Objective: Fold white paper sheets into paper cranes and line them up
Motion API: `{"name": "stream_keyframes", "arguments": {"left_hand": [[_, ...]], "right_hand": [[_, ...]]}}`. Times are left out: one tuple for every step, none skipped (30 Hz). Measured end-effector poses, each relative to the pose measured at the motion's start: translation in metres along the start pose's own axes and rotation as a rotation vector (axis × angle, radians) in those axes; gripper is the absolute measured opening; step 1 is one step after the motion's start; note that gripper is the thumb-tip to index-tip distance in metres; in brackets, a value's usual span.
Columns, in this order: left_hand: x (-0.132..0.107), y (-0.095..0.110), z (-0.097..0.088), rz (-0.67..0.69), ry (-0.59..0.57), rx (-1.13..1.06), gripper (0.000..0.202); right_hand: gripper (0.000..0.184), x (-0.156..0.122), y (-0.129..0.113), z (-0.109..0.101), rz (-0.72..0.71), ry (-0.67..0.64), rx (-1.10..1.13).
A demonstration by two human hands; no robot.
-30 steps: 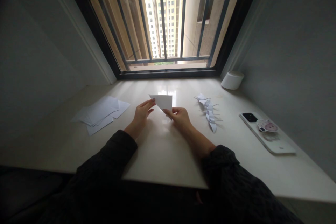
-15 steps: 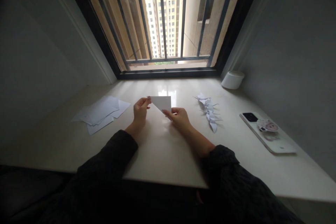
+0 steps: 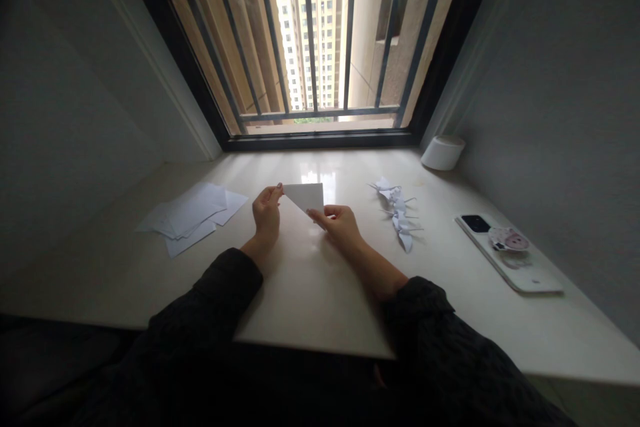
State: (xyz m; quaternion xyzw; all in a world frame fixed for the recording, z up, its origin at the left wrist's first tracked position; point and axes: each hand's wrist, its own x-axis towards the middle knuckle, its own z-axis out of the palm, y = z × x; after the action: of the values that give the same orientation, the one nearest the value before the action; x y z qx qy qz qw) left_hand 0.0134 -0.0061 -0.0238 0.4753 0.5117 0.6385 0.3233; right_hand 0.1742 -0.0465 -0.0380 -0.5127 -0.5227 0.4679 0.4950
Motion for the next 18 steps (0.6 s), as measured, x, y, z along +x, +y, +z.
{"name": "stream_keyframes", "arguments": {"left_hand": [[0.000, 0.000, 0.000, 0.010, -0.002, 0.007, 0.031], [-0.001, 0.000, -0.001, 0.020, -0.004, 0.015, 0.032], [-0.001, -0.001, -0.001, 0.028, -0.007, 0.023, 0.034], [-0.001, -0.001, -0.001, 0.035, -0.008, 0.032, 0.035], [-0.001, -0.002, -0.001, 0.041, -0.010, 0.040, 0.035], [0.000, -0.003, -0.001, 0.047, -0.009, 0.045, 0.035], [0.002, -0.004, -0.001, 0.047, -0.003, 0.045, 0.035], [0.005, -0.005, -0.002, 0.038, 0.011, 0.038, 0.034], [0.008, -0.006, -0.003, 0.027, 0.032, 0.031, 0.034], [0.011, -0.006, -0.005, -0.002, 0.062, 0.007, 0.033], [0.014, -0.005, -0.007, -0.029, 0.096, -0.014, 0.034], [0.016, -0.003, -0.009, -0.033, 0.118, -0.019, 0.035], [0.017, 0.000, -0.011, -0.006, 0.120, -0.006, 0.035], [0.017, 0.004, -0.013, 0.049, 0.103, 0.029, 0.035], [0.016, 0.009, -0.015, 0.127, 0.069, 0.085, 0.034], [0.014, 0.014, -0.016, 0.223, 0.023, 0.158, 0.032], [0.011, 0.018, -0.016, 0.331, -0.038, 0.235, 0.028], [0.007, 0.021, -0.016, 0.441, -0.108, 0.317, 0.025]], "right_hand": [[0.045, -0.001, -0.001, 0.000, 0.009, -0.002, 0.001], [0.045, -0.001, -0.002, 0.000, 0.015, -0.004, -0.001], [0.046, -0.002, -0.004, 0.000, 0.018, -0.002, -0.005], [0.046, -0.002, -0.005, -0.001, 0.018, -0.002, -0.011], [0.047, -0.003, -0.005, -0.001, 0.017, -0.006, -0.018], [0.047, -0.003, -0.005, -0.001, 0.013, -0.007, -0.023], [0.048, -0.002, -0.005, -0.001, 0.008, -0.009, -0.030], [0.049, -0.002, -0.004, -0.002, 0.000, -0.007, -0.039], [0.049, 0.000, -0.002, -0.002, -0.007, -0.002, -0.051], [0.050, 0.001, -0.001, -0.003, -0.016, 0.007, -0.065], [0.050, 0.002, 0.000, -0.004, -0.024, 0.017, -0.081], [0.050, 0.003, 0.002, -0.005, -0.031, 0.025, -0.095], [0.050, 0.005, 0.002, -0.007, -0.032, 0.026, -0.109], [0.049, 0.005, 0.003, -0.008, -0.031, 0.023, -0.120], [0.048, 0.006, 0.003, -0.009, -0.027, 0.014, -0.130], [0.048, 0.006, 0.002, -0.010, -0.023, 0.001, -0.139], [0.047, 0.006, 0.002, -0.010, -0.022, -0.011, -0.146], [0.047, 0.005, 0.001, -0.011, -0.025, -0.020, -0.154]]}}
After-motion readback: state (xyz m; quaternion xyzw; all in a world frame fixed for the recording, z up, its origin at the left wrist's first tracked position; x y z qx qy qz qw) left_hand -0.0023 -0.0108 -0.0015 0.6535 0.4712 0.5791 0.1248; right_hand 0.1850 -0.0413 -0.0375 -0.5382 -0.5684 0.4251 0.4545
